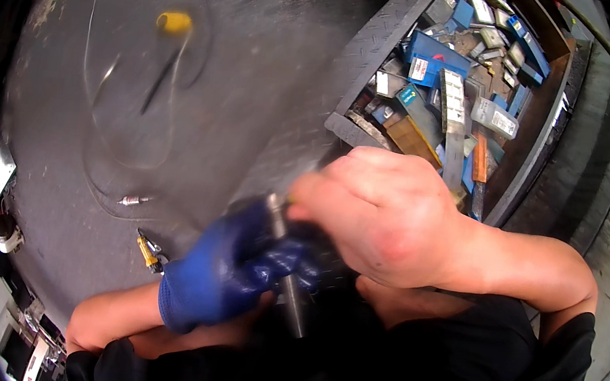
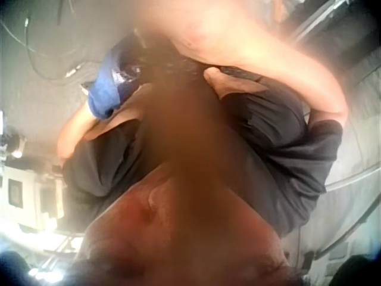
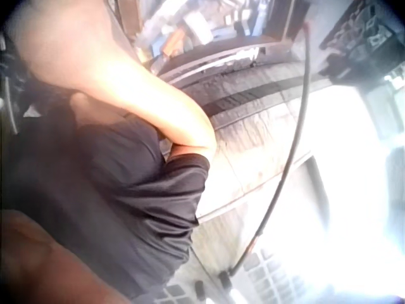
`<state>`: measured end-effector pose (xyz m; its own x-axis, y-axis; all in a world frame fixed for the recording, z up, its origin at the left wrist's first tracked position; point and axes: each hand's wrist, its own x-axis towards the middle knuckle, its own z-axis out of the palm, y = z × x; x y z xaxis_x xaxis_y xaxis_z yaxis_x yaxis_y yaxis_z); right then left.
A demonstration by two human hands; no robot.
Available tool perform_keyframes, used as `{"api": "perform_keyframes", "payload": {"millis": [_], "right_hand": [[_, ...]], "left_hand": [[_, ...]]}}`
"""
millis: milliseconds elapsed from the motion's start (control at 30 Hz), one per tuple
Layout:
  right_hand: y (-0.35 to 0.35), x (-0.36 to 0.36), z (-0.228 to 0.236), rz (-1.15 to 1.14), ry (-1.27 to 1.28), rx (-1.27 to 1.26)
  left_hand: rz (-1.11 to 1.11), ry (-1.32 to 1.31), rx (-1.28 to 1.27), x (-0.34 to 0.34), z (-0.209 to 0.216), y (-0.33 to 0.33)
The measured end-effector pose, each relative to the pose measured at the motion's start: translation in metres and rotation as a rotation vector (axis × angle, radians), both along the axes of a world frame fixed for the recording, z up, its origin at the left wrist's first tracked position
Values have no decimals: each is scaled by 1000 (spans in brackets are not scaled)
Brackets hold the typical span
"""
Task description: The person sits on the floor and sharpens a metal tool using various sharpening stones and a small yellow block. They repeatedly rub the tool against the stones and the block, occasionally picking up new stones from a nearby box.
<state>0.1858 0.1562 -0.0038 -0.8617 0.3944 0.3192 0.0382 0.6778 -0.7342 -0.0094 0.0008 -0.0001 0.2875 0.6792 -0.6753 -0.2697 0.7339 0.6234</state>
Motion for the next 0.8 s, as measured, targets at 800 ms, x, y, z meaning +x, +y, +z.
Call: {"api": "perform_keyframes", "payload": {"millis": [800], "right_hand": [[-15, -10, -12, -143, 1, -135]], "left_hand": [[-83, 326, 195, 6, -3, 4]]}}
